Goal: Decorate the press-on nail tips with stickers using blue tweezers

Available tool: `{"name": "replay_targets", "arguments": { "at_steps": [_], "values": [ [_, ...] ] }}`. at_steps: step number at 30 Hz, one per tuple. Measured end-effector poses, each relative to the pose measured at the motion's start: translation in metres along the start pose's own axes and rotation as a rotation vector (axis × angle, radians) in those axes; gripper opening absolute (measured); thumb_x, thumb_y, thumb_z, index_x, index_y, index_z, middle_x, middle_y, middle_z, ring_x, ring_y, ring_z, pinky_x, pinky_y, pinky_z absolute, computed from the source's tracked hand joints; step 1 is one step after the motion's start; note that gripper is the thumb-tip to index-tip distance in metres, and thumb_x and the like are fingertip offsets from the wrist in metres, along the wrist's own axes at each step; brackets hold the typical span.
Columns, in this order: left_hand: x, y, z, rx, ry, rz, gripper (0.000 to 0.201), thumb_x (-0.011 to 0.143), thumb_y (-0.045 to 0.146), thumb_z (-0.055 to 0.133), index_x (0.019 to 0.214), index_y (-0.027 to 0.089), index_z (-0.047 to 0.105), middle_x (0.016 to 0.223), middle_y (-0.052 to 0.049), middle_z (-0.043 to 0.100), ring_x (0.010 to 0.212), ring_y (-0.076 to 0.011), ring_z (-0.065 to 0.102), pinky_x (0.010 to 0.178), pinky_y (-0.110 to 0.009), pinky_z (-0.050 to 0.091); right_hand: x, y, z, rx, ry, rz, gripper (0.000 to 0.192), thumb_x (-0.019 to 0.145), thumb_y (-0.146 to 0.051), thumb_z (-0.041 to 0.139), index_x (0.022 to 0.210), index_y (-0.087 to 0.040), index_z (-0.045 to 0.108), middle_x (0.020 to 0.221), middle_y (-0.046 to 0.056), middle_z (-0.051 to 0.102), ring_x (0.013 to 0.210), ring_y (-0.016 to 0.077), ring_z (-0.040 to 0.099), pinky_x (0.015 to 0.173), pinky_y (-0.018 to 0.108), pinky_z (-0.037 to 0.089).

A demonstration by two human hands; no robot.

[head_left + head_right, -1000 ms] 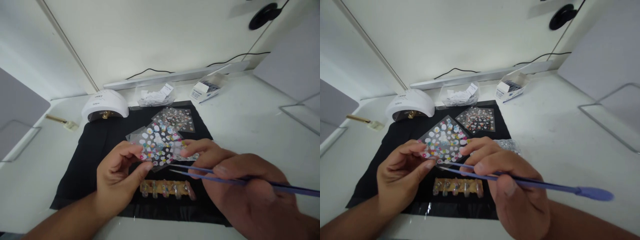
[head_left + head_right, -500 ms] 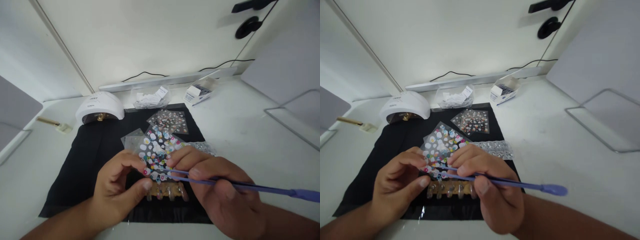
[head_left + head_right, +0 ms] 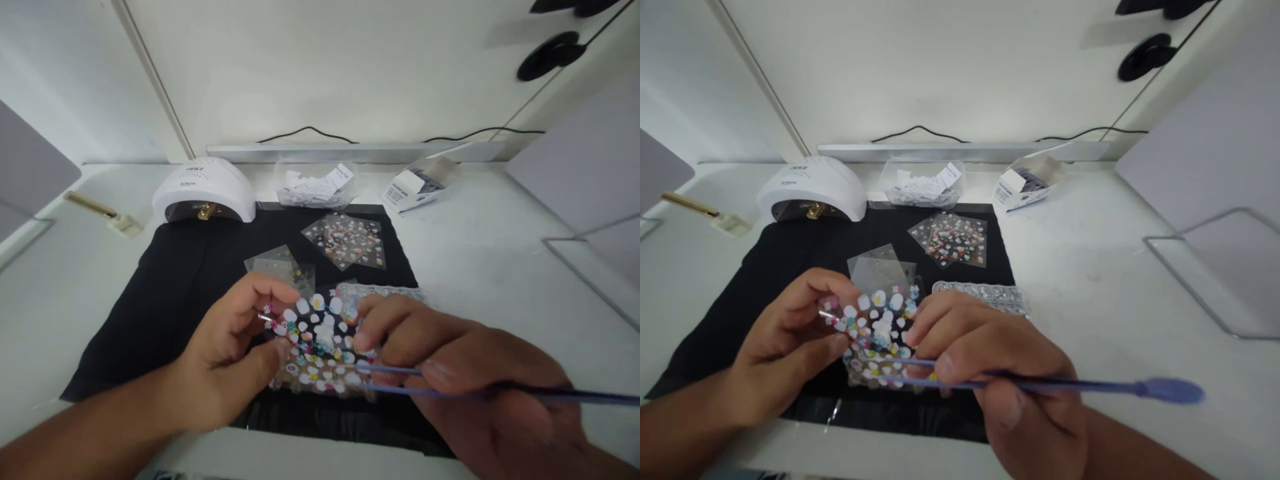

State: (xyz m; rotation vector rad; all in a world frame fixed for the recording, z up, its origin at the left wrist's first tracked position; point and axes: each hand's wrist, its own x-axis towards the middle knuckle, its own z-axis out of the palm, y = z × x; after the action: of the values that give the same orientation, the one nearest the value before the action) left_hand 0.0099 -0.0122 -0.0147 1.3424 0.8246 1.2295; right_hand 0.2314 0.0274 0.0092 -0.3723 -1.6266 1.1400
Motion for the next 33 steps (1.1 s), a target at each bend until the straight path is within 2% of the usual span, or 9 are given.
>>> {"name": "replay_targets", "arguments": {
  "at_steps": [4,6,11,16,21,23,26,28,33],
  "values": [
    [0.007,0.003,-0.004,-0.111,-0.123,-0.015,0.034,0.090,0.005,0.057,0.115,0.028,0.056,0.090,0.000,0.055,0.069,-0.0088,0.054,0.059,-0.015,0.049,0.006,0.001,0.000,0.097,-0.137,0.092,0.028,0.096,-0.044,0.055,0.103,-0.030,0.078,0.067,0.005,0.074,0.072,0.0241,0.070,0.074,0.045,0.060],
    [0.010,0.004,-0.004,-0.138,-0.165,-0.016,0.038,0.091,0.005,0.054,0.121,0.029,0.052,0.092,-0.001,0.053,0.070,-0.0097,0.055,0.059,-0.017,0.049,0.005,0.003,0.001,0.123,-0.152,0.092,0.028,0.096,-0.042,0.055,0.105,-0.028,0.077,0.071,0.006,0.075,0.074,0.0242,0.070,0.072,0.044,0.060],
    [0.009,0.004,-0.004,-0.003,-0.090,0.092,0.051,0.091,0.005,0.058,0.133,0.032,0.047,0.095,-0.001,0.059,0.078,-0.0118,0.054,0.069,-0.022,0.049,-0.001,0.010,0.004,0.115,-0.076,0.036,0.028,0.096,-0.039,0.055,0.104,-0.025,0.077,0.076,0.008,0.075,0.077,0.0239,0.071,0.074,0.042,0.060],
    [0.004,0.005,-0.005,0.235,-0.017,0.222,0.047,0.084,0.008,0.071,0.124,0.029,0.056,0.091,0.000,0.063,0.080,-0.0130,0.059,0.074,-0.023,0.053,-0.005,0.013,0.008,0.065,0.073,-0.040,0.029,0.097,-0.037,0.052,0.101,-0.023,0.077,0.076,0.008,0.075,0.077,0.0238,0.071,0.078,0.043,0.059],
    [0.006,0.008,-0.004,0.305,-0.009,0.192,0.024,0.088,0.010,0.066,0.106,0.026,0.061,0.083,0.001,0.066,0.068,-0.0104,0.060,0.063,-0.020,0.053,-0.006,0.010,0.006,0.038,-0.014,0.002,0.030,0.097,-0.040,0.052,0.102,-0.025,0.076,0.074,0.007,0.075,0.079,0.0245,0.071,0.078,0.043,0.059],
    [0.009,0.010,-0.005,0.290,-0.020,0.134,0.011,0.087,0.014,0.068,0.093,0.022,0.062,0.077,0.001,0.064,0.062,-0.0097,0.057,0.056,-0.018,0.050,-0.005,0.008,0.005,0.036,-0.061,0.021,0.032,0.099,-0.040,0.047,0.104,-0.025,0.076,0.073,0.007,0.074,0.078,0.0243,0.071,0.077,0.044,0.060],
    [0.013,0.013,-0.008,0.229,-0.060,0.012,0.010,0.085,0.015,0.070,0.089,0.021,0.063,0.072,0.002,0.061,0.055,-0.0082,0.052,0.047,-0.016,0.044,-0.004,0.007,0.005,0.056,-0.138,0.046,0.032,0.100,-0.039,0.048,0.106,-0.024,0.076,0.076,0.007,0.074,0.077,0.0248,0.072,0.071,0.043,0.061],
    [0.014,0.015,-0.010,0.211,-0.039,0.021,0.017,0.085,0.012,0.070,0.097,0.022,0.064,0.076,0.002,0.064,0.057,-0.0085,0.055,0.050,-0.017,0.046,-0.004,0.007,0.006,0.053,-0.167,0.043,0.030,0.098,-0.039,0.052,0.108,-0.023,0.075,0.077,0.008,0.075,0.079,0.0256,0.072,0.070,0.043,0.061],
    [0.010,0.016,-0.013,0.414,0.070,0.270,0.036,0.085,0.018,0.074,0.118,0.025,0.064,0.097,-0.001,0.071,0.086,-0.0146,0.064,0.077,-0.025,0.053,-0.005,0.007,0.011,-0.002,-0.105,-0.002,0.028,0.097,-0.037,0.053,0.106,-0.023,0.075,0.074,0.008,0.076,0.081,0.0245,0.071,0.076,0.041,0.060]
  ]
}}
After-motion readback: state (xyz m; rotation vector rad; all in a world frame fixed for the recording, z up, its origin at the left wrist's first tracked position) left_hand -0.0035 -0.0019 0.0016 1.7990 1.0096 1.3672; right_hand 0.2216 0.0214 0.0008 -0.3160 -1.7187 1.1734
